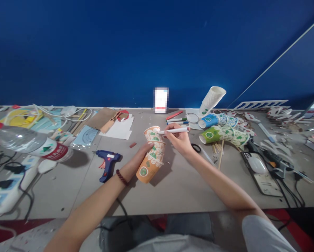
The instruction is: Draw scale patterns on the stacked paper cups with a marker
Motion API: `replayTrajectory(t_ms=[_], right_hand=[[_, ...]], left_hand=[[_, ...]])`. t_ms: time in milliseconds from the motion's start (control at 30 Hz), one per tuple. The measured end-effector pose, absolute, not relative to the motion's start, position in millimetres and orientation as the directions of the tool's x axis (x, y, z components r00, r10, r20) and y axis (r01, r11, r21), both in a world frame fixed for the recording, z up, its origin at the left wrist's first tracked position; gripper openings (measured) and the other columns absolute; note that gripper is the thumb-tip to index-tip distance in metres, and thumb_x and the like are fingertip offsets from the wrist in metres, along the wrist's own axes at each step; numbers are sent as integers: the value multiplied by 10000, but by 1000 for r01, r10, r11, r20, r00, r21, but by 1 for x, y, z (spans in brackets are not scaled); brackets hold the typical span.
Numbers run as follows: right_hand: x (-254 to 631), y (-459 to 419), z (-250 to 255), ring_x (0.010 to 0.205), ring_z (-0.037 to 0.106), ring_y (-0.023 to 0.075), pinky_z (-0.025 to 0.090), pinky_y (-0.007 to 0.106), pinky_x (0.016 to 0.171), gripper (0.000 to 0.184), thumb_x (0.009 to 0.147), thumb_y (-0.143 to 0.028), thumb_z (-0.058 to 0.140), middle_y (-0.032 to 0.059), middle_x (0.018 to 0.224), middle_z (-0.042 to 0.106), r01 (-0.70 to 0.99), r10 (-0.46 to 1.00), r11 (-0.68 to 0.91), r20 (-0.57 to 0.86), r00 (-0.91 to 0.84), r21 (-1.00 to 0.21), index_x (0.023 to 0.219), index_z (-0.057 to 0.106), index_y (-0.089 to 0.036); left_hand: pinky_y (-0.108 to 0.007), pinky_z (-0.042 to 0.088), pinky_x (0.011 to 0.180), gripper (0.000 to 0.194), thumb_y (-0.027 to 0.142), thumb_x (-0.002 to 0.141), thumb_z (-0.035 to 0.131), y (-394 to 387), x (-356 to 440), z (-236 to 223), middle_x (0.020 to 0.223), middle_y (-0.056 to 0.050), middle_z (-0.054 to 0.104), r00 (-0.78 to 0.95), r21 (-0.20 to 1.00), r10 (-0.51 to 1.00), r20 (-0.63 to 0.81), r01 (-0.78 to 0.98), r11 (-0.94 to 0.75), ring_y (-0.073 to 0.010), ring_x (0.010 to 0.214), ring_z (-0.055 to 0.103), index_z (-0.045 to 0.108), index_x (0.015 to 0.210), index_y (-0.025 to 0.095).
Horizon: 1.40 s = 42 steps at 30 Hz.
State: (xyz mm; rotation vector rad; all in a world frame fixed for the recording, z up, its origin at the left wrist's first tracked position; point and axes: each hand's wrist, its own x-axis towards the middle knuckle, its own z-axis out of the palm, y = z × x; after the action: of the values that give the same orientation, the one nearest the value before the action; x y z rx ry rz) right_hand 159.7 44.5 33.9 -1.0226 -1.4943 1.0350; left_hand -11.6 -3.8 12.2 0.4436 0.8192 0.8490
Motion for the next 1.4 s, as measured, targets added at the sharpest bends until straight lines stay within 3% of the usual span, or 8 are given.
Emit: replayTrajectory(t_ms=[467, 700, 867, 1033, 1400], right_hand=[[161, 45, 35, 684, 613, 158, 525, 284, 632, 38, 757, -240, 575, -28, 636, 558, 127, 961, 270, 258, -103, -955, 748, 587, -205], [160, 45, 36, 703, 646, 169, 535, 301, 658, 24, 727, -205, 576, -10, 687, 610, 32, 963, 255, 251, -101, -966, 707, 564, -201], [161, 43, 38, 826, 685, 213, 542, 300, 684, 51, 728, -209, 583, -19, 665, 559, -43, 967, 219, 223, -122, -975, 692, 548, -199], [161, 42, 40, 791, 688, 205, 547, 310, 691, 71, 736, -208, 589, -25, 656, 547, -91, 969, 199, 210, -129, -976, 694, 532, -199], [161, 46, 32, 730, 633, 164, 535, 282, 632, 58, 790, -263, 581, -18, 705, 573, 81, 955, 288, 280, -93, -954, 797, 569, -207]], left_hand=[[-387, 554, 768, 343, 378, 778, 639, -5, -8, 21, 905, -117, 724, 376, 676, 817, -436, -462, 574, -277, 880, 678, 671, 1013, 131], [-409, 558, 772, 327, 377, 767, 643, -6, -4, 28, 902, -116, 715, 354, 682, 831, -430, -475, 556, -290, 909, 666, 678, 978, 129], [-424, 559, 765, 332, 381, 768, 642, -6, -4, 27, 853, -107, 712, 364, 665, 824, -435, -487, 566, -285, 873, 670, 674, 989, 135], [-412, 555, 763, 327, 374, 779, 635, -5, -6, 22, 843, -107, 713, 369, 652, 814, -449, -488, 581, -273, 828, 679, 669, 999, 134], [-407, 556, 761, 380, 395, 785, 635, -3, -13, 8, 842, -111, 718, 397, 604, 775, -492, -484, 632, -256, 771, 689, 642, 1047, 119]])
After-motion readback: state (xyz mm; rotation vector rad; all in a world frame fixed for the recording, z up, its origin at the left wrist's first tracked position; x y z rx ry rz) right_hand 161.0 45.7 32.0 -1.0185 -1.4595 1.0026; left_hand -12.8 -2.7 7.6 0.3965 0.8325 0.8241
